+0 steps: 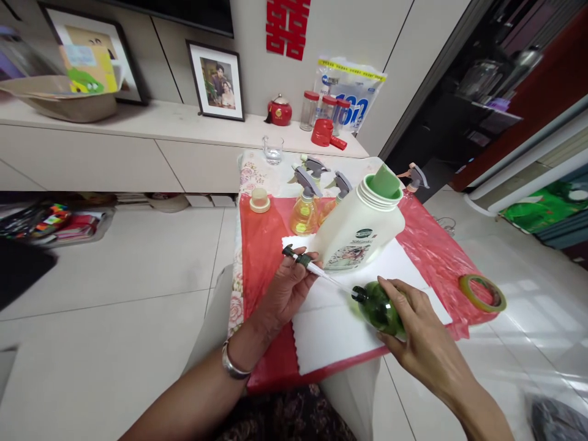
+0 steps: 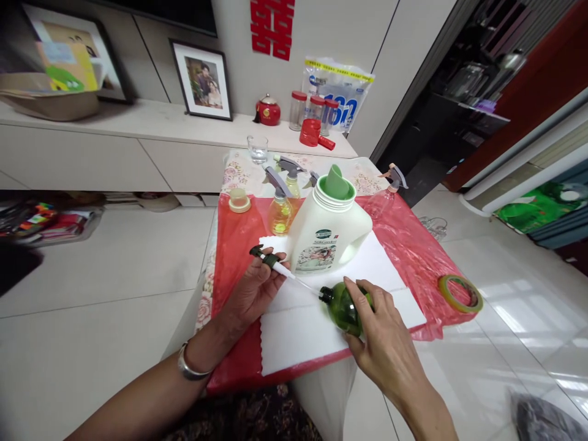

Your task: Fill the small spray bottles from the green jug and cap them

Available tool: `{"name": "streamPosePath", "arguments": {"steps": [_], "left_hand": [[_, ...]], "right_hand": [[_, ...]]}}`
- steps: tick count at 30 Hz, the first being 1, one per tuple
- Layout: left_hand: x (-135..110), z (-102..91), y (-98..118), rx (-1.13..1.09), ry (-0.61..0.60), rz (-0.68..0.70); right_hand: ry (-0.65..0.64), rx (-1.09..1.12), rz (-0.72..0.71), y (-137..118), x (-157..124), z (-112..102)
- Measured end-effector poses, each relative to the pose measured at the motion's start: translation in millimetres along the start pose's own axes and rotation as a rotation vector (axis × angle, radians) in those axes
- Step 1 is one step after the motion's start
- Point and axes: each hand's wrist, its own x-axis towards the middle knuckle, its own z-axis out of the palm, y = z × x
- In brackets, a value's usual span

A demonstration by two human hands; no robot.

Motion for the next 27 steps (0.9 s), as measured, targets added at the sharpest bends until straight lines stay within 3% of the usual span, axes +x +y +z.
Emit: {"name": "streamPosePath", "arguments": {"steps": [7,14,21,27], "left_hand": [[1,2.2,1,0.015,0.020,0.037],[-2,1.3,-8,0.107,-0.101,-0.038],[-6,0.9,-13,0.248,-0.205,-0.008],[-6,-0.4,-14,0.276,-0.190,-0.020]], "right_hand": [[0.000,0.039,-0.002,-4,3,1],[0.011,0.093,-0.052,-23,14,4],[0.082,0.181,-0.058,-40,25,16],[0.136,0.338,-0.051,-44,28,18]]}}
